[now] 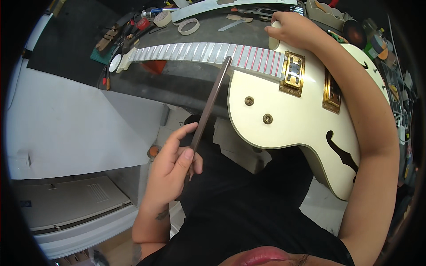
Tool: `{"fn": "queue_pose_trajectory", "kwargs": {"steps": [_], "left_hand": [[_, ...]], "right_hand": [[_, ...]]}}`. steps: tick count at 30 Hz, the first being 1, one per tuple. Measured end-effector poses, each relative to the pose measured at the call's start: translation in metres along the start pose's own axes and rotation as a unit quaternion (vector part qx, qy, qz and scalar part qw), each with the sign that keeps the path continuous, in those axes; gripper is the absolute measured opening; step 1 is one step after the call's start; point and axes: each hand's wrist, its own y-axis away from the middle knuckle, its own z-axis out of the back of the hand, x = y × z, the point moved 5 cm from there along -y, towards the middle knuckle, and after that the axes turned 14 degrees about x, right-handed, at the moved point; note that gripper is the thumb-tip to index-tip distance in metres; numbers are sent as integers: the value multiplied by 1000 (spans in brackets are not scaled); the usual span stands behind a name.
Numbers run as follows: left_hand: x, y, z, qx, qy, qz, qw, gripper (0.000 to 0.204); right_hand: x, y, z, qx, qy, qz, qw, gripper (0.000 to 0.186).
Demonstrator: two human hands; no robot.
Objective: The person uses a metal file to smooth the edges of the frets on a white electric guitar's fretboard. The guitar is held in the lap while the person files the frets one by one, moving from the lower frets toward the headstock. The person occasionally pauses to inspect the frets and reposition the guitar.
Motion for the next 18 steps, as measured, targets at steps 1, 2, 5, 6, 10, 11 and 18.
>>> {"fn": "queue_pose_trajectory", "kwargs": {"steps": [1,2,5,6,10,11,18], "left_hand": [[4,-4,3,19,-2,0,1000,51],[5,-8,4,38,-4,-2,999,54],[-10,-30,1,8,-69,27,997,48],[-25,-50,0,1,-131,11,991,47],[-61,-132,-1,-46,-266,-64,961,40],[-58,-129,-1,-51,-277,-82,956,40],[-10,-7,-8,-33,-342,-59,937,54]], "right_hand": [[-1,0,0,2,-1,2,1000,53],[-2,0,0,4,-1,3,1000,53],[-2,-5,0,5,6,10,1000,53],[-5,-5,1,2,4,10,1000,52],[4,-7,-3,13,-12,26,1000,52],[1,-7,1,13,-16,20,1000,51],[-2,1,0,3,4,-9,1000,55]]}}
